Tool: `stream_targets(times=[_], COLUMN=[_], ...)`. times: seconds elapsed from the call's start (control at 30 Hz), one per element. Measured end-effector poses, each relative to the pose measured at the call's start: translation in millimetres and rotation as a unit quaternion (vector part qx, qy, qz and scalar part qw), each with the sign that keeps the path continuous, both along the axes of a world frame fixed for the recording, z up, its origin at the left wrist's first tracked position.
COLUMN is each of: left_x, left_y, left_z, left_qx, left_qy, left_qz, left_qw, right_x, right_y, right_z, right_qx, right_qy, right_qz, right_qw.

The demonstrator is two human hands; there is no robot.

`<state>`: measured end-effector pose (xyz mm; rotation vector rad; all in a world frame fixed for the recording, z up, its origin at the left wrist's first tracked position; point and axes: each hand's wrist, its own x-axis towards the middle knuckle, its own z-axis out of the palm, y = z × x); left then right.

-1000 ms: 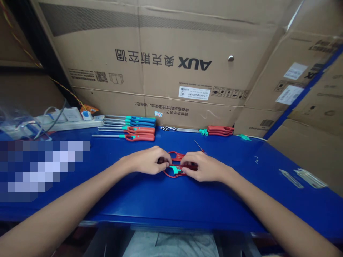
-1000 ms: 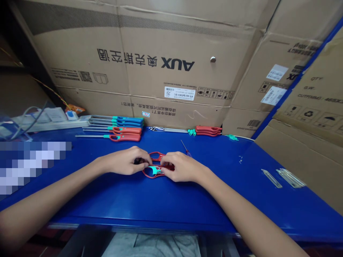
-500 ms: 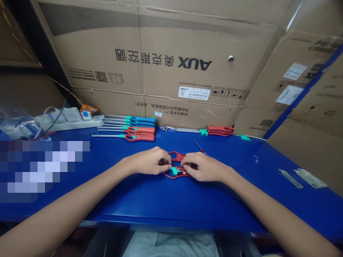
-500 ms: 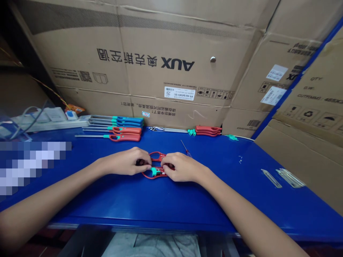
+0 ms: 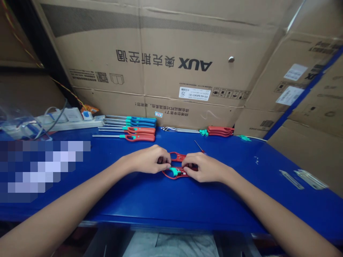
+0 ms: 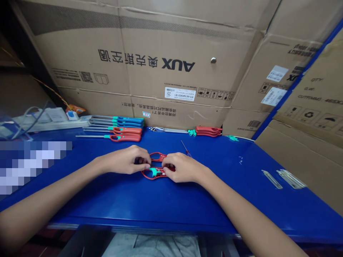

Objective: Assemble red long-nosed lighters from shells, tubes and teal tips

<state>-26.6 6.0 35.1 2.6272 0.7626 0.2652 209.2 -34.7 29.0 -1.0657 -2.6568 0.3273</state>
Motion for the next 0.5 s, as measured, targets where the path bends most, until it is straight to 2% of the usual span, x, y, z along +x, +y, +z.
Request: stream_targets(times=[0.23,0.5], left_x=[-14,-21], left_y=[7,14], left_z=[12.5,13.1], left_qx=[-0.055,-0.089], left_qy=[0.076,0.121], left_qz=[0.041,0.049], left_qw=[0.995,0.988], right_x=[1,0], right_y=[0,0], right_z=[-1.0,-1.1], right_qx=[-0.013,-0.015], right_qy=[0.006,0.004], right_qz=[-0.002,-0.013], right_qw=[1.000,1.000])
